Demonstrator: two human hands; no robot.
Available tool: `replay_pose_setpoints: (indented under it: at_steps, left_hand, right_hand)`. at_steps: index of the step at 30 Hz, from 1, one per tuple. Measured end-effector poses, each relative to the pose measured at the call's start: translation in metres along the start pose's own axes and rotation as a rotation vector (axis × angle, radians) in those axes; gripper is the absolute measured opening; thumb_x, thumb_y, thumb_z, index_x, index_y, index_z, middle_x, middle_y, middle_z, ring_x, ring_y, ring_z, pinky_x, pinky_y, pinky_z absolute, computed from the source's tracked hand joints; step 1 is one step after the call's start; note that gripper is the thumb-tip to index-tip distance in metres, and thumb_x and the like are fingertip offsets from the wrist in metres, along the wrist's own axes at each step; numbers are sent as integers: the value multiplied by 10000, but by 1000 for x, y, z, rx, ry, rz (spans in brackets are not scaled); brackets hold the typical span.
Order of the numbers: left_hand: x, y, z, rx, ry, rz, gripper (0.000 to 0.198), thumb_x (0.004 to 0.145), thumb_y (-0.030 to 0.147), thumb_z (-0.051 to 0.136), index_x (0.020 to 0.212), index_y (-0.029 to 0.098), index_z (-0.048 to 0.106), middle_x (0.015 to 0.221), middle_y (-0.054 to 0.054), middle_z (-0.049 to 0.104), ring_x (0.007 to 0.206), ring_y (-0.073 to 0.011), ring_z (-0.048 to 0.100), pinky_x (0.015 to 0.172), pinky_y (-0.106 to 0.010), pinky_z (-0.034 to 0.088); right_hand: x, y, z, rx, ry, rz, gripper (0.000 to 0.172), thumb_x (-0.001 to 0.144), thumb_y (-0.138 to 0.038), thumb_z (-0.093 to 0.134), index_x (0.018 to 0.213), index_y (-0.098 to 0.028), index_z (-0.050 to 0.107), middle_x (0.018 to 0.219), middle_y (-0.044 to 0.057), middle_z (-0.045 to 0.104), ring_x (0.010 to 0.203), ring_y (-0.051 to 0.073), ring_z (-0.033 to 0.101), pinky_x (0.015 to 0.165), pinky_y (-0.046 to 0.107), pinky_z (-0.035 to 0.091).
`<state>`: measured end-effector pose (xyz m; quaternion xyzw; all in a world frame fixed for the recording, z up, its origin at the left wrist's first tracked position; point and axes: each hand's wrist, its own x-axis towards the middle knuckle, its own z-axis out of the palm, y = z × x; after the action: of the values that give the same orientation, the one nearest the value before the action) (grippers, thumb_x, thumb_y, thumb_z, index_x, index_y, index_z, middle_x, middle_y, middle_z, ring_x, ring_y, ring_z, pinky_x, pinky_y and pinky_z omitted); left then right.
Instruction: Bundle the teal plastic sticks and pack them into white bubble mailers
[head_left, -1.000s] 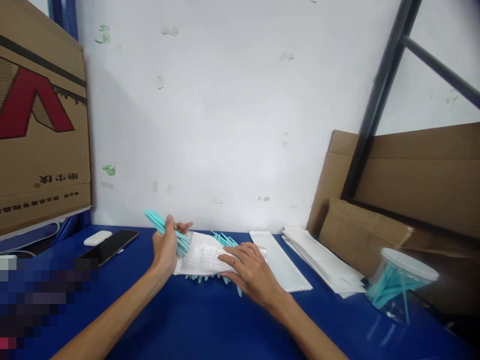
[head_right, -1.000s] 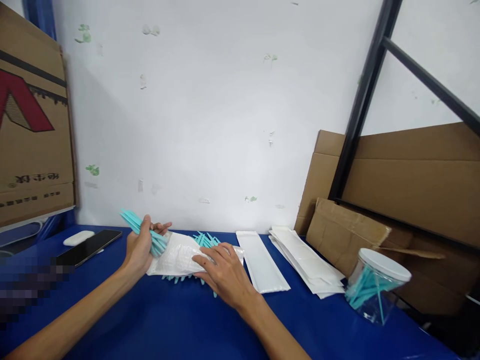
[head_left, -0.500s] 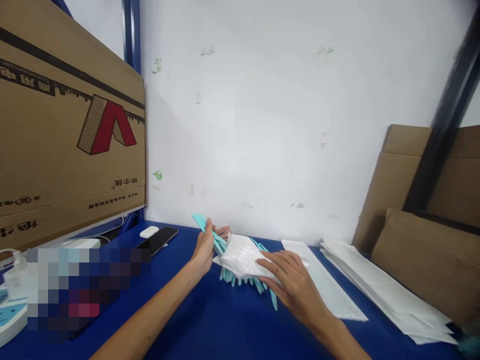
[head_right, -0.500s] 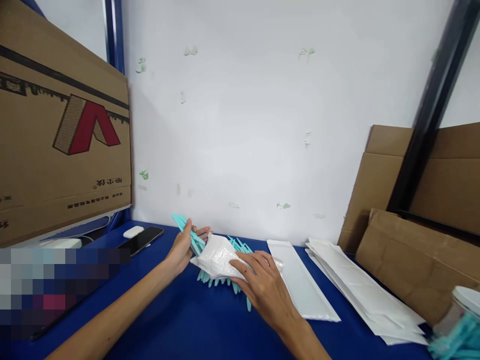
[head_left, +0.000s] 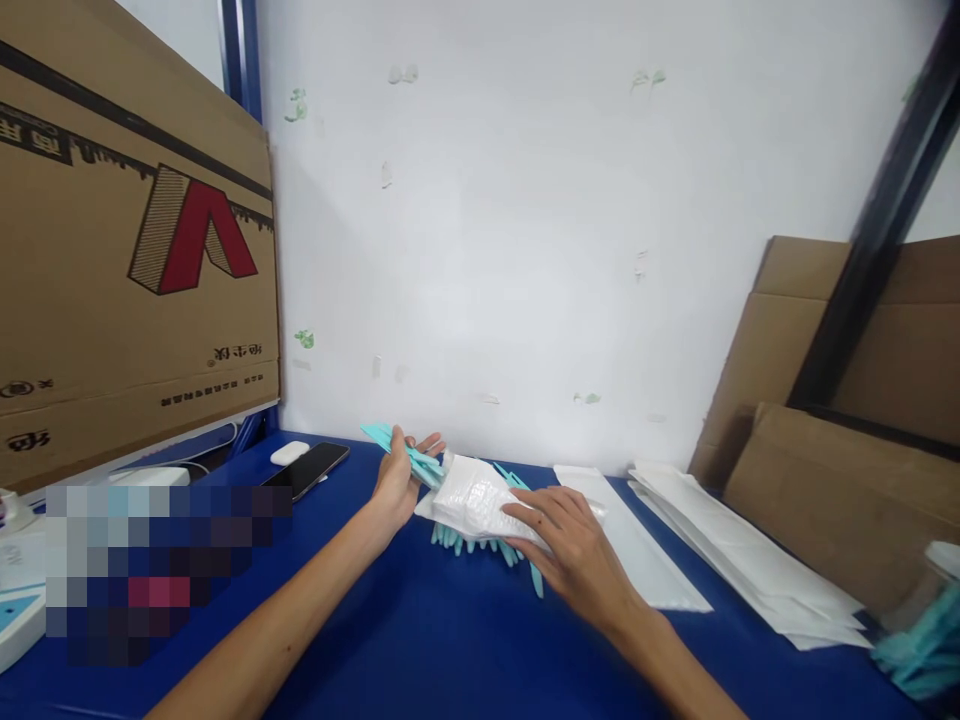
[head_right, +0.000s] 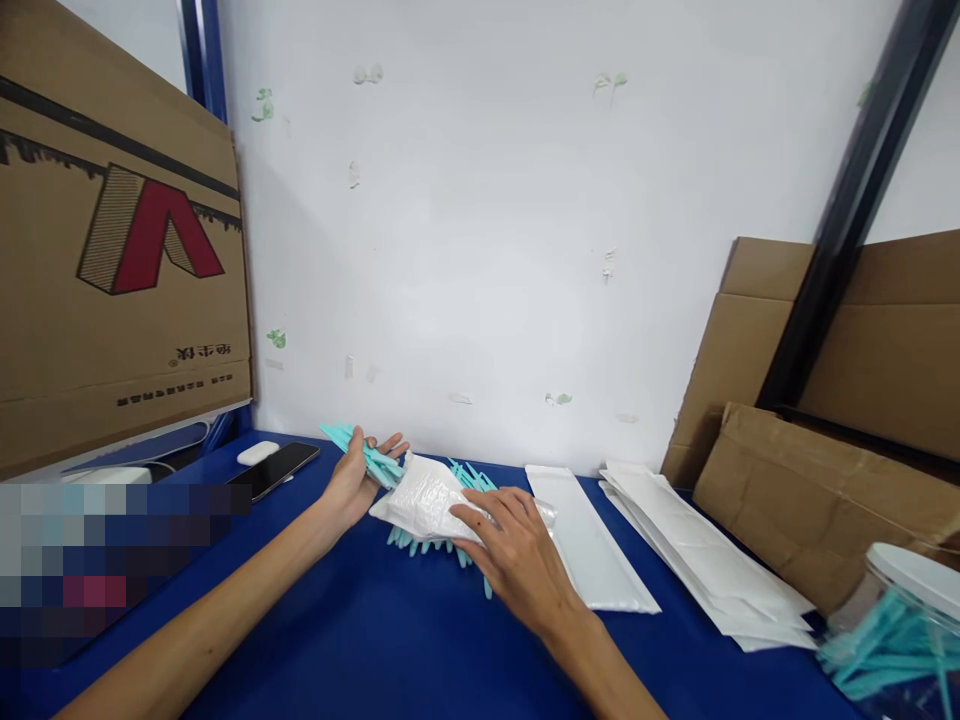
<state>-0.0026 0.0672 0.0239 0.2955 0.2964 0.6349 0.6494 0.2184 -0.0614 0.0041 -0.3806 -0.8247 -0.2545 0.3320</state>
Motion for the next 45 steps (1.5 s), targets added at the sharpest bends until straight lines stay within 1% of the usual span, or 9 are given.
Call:
replay_pose_setpoints:
  at_steps: [6,10,13,18,22,29,36,42,45]
  left_hand:
    - [-4,-4,2,68,-107,37,391,1018,469,416,728,208,430,1075,-143,750,967,-251,730,779,-322,536]
    - [-2,-5,1,199,-207,119,446,928,612,511,737,216,431,1113,-167,742,1025,-297,710,810,-358,532]
    - [0,-6,1,272,-227,183,500,863,696,537,748,219,443,1097,-180,745,1029,-323,706,829,-390,530]
    - [-1,-5,0,276,-207,236,499,860,696,537,746,221,437,1059,-172,756,1004,-324,712,872,-419,516]
    - [-5,-2,1,227,-184,187,481,875,663,549,734,221,423,1096,-167,748,1040,-315,700,894,-407,505]
    - [-15,8,13,121,-97,99,401,979,514,483,716,219,418,1109,-169,743,1056,-281,696,850,-348,511]
    - [-11,7,9,52,-185,21,414,1009,472,437,686,215,406,1210,-130,712,1079,-251,682,877,-322,495]
    - [-1,-2,0,55,-198,-47,383,994,487,463,727,213,436,1153,-124,734,805,-184,703,756,-273,498]
    - [0,-5,-2,52,-195,-120,372,972,520,487,754,221,451,1105,-115,748,734,-189,694,722,-284,499]
  right_hand:
    - [-1,-3,0,26,34,6,326,957,-219,614,1279,-230,562,1234,90,678,1097,244,612,948,447,440]
    - [-1,-1,-2,37,54,19,337,948,-229,629,1279,-234,568,1239,94,674,1079,246,619,925,434,454]
    - [-1,-1,-3,43,60,24,339,943,-227,634,1276,-238,572,1235,92,674,1075,246,619,915,427,461]
    - [-1,-4,-4,46,69,27,361,940,-215,638,1291,-240,558,1253,93,662,1102,253,602,925,436,456]
    - [-1,-3,-3,30,50,31,336,948,-231,626,1279,-239,565,1250,100,662,1095,259,607,909,438,466]
    - [1,-4,-3,-18,-2,34,308,959,-233,600,1266,-248,582,1250,100,661,1088,256,615,906,448,477]
    - [0,-6,0,-4,6,54,292,962,-229,597,1253,-251,587,1235,100,665,1075,252,616,896,441,474]
    - [-1,-7,-1,-22,70,13,320,953,-184,607,1268,-233,567,1238,104,667,1070,250,612,884,432,458]
    - [0,-8,-2,-26,70,-3,309,955,-188,604,1260,-228,569,1231,106,671,1062,247,619,883,428,459]
